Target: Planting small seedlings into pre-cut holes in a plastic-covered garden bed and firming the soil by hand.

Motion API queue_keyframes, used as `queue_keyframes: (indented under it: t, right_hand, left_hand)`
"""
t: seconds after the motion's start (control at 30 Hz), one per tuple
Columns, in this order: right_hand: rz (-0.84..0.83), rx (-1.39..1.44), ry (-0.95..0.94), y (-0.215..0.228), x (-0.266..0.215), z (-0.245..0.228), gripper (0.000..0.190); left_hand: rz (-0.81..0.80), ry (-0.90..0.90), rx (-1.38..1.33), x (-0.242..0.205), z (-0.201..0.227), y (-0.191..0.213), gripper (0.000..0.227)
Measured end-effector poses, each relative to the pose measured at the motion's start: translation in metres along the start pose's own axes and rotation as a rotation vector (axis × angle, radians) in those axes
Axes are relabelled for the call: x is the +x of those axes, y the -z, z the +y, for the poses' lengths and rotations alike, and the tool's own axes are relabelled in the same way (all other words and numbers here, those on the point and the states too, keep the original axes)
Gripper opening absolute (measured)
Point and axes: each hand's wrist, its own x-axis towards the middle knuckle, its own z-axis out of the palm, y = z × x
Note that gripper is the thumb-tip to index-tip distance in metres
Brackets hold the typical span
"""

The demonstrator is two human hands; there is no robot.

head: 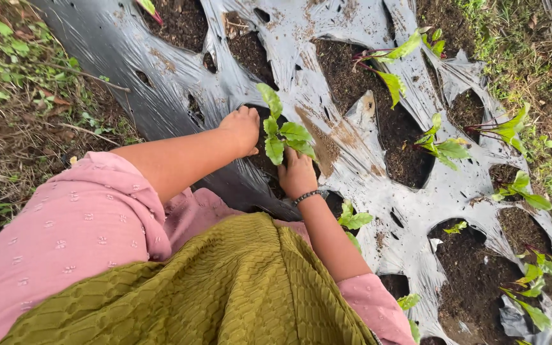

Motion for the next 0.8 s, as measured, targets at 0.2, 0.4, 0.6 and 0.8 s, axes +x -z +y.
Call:
queue_keyframes:
  t: [0.2,0.4,0.6,0.8]
  right_hand:
    - [0.086,0.078,-0.016,0.091,-0.084,-0.024,0.067]
    - [0.262,0.302,0.034,0.026,-0.048,0.023,0.045]
    - [0.173,0.476,-0.055,0.086,-0.063,-0.026,0.029]
    - [0.302,0.376,-0.081,0.057,-0.038,-0.069,0.014]
  left_hand:
    - [-0.082,0.001,0.048,0.004,0.009,-0.010,0.057]
    - [-0.255,0.245,0.082,-0.007,0.034,0.048,0.045]
    - [-0.040,0.151,-0.031,-0.018,0.031,0.028,0.044]
    - [0.366,0.004,-0.248,-0.026,0.016,-0.012,0.034]
